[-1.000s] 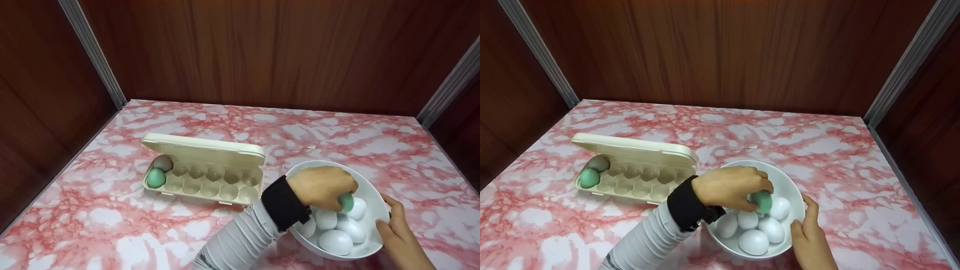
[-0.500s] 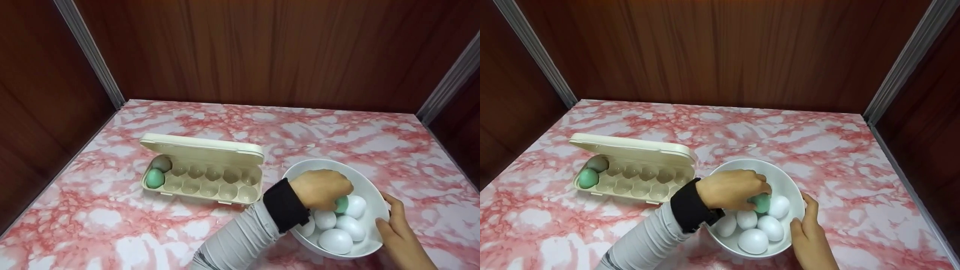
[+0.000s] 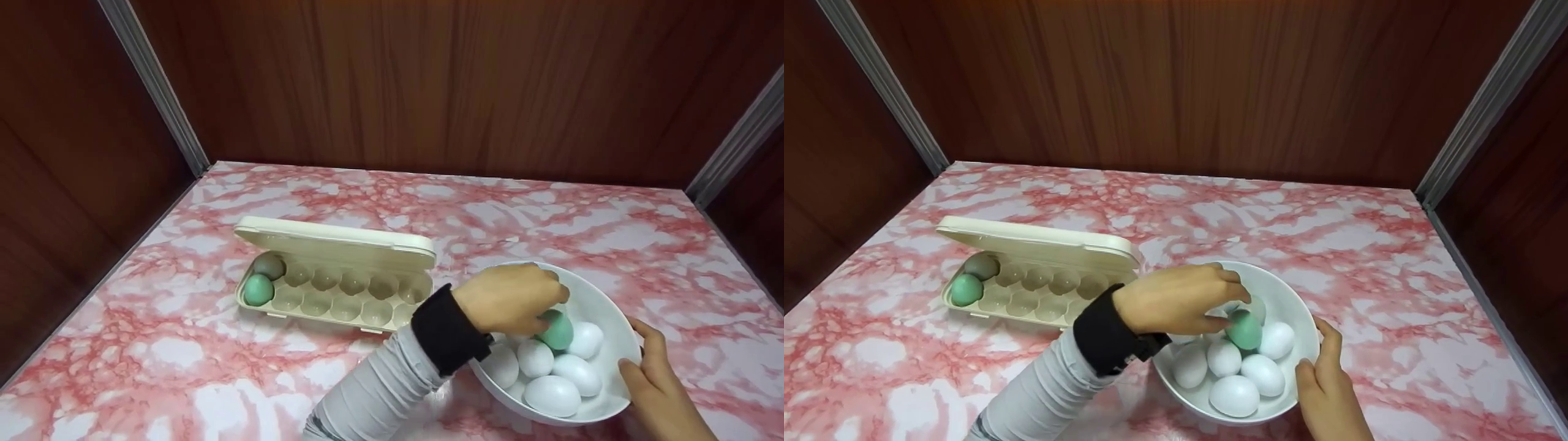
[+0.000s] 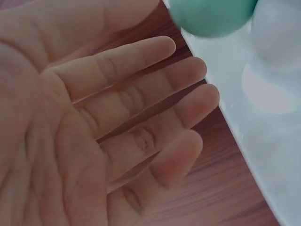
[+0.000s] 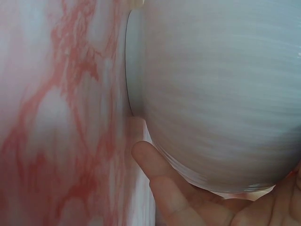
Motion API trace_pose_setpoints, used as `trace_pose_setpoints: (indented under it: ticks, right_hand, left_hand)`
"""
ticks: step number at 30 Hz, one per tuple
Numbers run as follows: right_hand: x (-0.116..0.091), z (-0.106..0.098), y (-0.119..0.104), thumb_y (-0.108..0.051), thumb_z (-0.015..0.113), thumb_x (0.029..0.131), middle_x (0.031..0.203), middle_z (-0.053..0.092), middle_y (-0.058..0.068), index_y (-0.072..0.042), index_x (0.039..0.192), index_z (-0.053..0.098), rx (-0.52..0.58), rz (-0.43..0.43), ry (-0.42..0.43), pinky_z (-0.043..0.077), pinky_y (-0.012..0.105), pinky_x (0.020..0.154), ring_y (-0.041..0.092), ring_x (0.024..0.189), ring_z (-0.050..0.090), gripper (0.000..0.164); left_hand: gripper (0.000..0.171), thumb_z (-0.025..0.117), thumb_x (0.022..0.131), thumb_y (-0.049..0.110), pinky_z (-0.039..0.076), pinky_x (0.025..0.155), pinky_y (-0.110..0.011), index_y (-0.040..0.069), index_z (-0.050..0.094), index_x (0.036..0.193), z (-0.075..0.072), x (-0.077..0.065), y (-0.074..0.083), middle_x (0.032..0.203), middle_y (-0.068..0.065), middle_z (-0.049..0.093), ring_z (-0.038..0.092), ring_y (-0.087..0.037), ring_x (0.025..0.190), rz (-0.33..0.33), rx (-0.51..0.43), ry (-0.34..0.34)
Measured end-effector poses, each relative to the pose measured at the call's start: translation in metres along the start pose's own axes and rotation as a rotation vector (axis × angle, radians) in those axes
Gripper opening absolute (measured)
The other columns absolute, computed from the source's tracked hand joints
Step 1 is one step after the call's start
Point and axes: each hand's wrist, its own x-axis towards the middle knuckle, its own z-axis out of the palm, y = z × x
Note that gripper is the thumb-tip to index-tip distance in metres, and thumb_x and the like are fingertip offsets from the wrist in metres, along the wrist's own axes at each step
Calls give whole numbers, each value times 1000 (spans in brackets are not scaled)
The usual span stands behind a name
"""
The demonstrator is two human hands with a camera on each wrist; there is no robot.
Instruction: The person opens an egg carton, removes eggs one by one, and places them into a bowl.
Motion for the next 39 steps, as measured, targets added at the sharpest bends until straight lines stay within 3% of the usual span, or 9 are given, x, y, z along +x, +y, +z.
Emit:
trace_pose_setpoints:
  ticks: [4,8,14,15,21,26,28,34,39]
  right_hand:
    - [1,1,3,-2,23,105,144,30,31,-8,150,5,2,-18,14,51,20,71,-7,98,55,49]
    - [3,2,8,-1,24,105,141,37,17,-14,149,10,19,-40,32,51,20,70,-5,98,56,49]
    - [5,1,10,-3,23,105,142,36,19,-11,150,6,-4,-40,22,50,19,72,-7,101,55,49]
    - [5,0,9,-4,22,105,142,34,26,-11,150,5,-5,-35,14,50,19,72,-6,100,55,49]
    - [5,0,11,-4,20,105,141,29,32,-14,149,4,54,-18,0,52,23,69,-3,95,59,47]
    - [6,0,16,-2,23,104,129,47,-10,-29,144,13,117,-28,33,54,26,66,3,90,63,49]
    - [6,-1,17,-2,24,104,121,46,-19,-32,142,15,128,-25,45,55,28,64,5,87,64,49]
    - [7,-2,16,-3,20,105,135,28,28,-33,143,11,141,17,27,56,31,62,6,85,64,49]
    - [8,1,13,-2,19,104,136,25,36,-30,143,9,129,15,21,55,30,62,6,83,65,49]
  left_hand:
    - [14,63,94,23,48,68,-23,17,68,105,-7,-11,-4,95,6,63,60,-9,88,-4,-12,26]
    - [18,62,95,22,50,74,-23,16,69,110,-12,-27,-10,100,4,67,64,-11,93,-2,-21,63]
    - [20,63,94,20,53,82,-24,14,69,112,-15,-60,-22,106,2,69,65,-13,100,-49,-27,139]
    - [18,63,94,20,53,81,-24,13,70,109,-15,-65,-24,105,1,69,66,-14,98,-55,-28,151]
    - [10,63,95,18,52,72,-21,13,70,98,-13,-95,-40,94,2,71,64,-11,84,-97,-83,202]
    - [7,62,92,13,51,64,-20,11,69,91,-7,-116,-55,87,1,71,64,-11,74,-152,-122,234]
    - [7,62,92,11,53,64,-22,11,69,92,-4,-124,-61,86,1,72,65,-12,75,-174,-136,246]
    - [9,64,91,12,56,68,-28,9,73,92,5,-144,-78,84,-2,73,67,-13,73,-264,-187,261]
    - [11,66,91,15,58,72,-31,8,73,96,10,-163,-93,89,-4,74,70,-16,79,-359,-205,235]
